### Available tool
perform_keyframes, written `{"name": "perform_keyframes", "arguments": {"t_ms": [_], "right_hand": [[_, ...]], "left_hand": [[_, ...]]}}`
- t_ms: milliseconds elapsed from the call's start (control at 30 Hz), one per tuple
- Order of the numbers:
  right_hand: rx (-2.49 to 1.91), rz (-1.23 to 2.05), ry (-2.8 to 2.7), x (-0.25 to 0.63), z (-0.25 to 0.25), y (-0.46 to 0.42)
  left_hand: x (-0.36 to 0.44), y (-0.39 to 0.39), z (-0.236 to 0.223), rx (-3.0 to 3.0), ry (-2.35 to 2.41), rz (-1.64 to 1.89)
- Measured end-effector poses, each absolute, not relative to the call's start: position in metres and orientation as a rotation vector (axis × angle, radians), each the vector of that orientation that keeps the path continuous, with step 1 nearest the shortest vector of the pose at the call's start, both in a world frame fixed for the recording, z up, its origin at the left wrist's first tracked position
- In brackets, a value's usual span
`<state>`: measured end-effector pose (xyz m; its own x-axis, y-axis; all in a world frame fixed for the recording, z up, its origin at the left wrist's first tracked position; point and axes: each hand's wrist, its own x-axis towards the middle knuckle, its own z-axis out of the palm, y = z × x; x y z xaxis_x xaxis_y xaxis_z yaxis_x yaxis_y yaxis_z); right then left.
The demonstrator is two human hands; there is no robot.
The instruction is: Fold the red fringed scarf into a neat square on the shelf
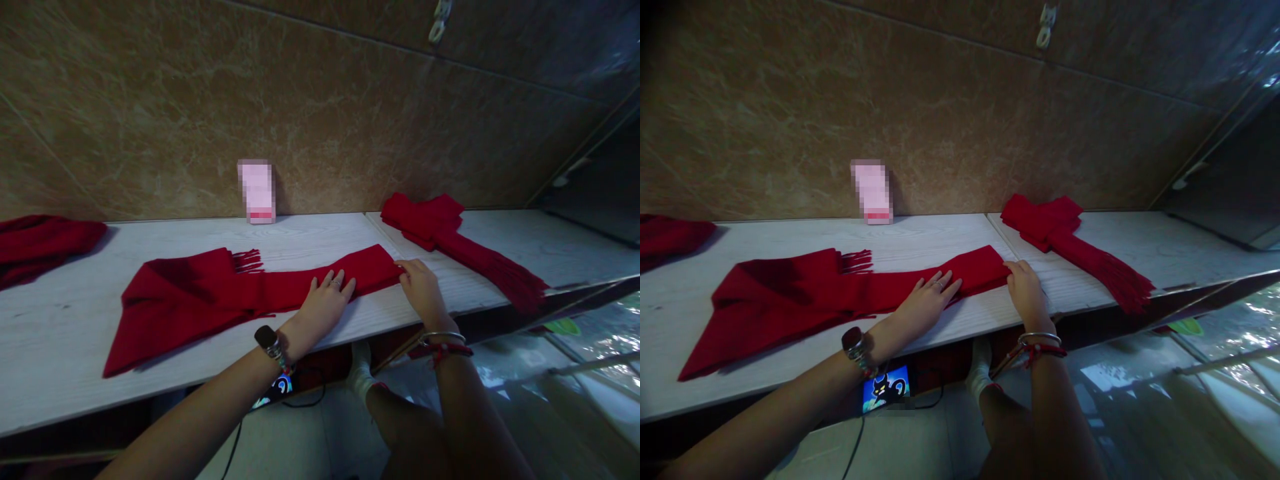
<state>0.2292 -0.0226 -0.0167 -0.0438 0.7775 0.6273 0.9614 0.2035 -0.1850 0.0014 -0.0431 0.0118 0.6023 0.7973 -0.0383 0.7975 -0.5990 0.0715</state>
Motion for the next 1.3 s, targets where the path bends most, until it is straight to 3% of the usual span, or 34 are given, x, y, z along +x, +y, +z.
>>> {"name": "perform_keyframes", "arguments": {"t_ms": [500, 800, 1000, 1300], "right_hand": [[-1.563, -0.089, -2.152, 0.240, -0.022, -0.027], [-1.546, -0.208, -2.078, 0.207, 0.015, -0.009], [-1.781, -0.001, -2.230, 0.194, 0.006, 0.016], [-1.879, -0.173, -1.938, 0.225, 0.005, 0.023]], "left_hand": [[0.031, -0.008, 0.014, 2.721, 1.219, 0.184], [0.028, -0.010, 0.001, 2.740, 1.287, 0.384], [0.026, -0.012, 0.001, 2.755, 1.268, 0.373], [0.027, -0.012, 0.001, 2.747, 1.274, 0.358]]}}
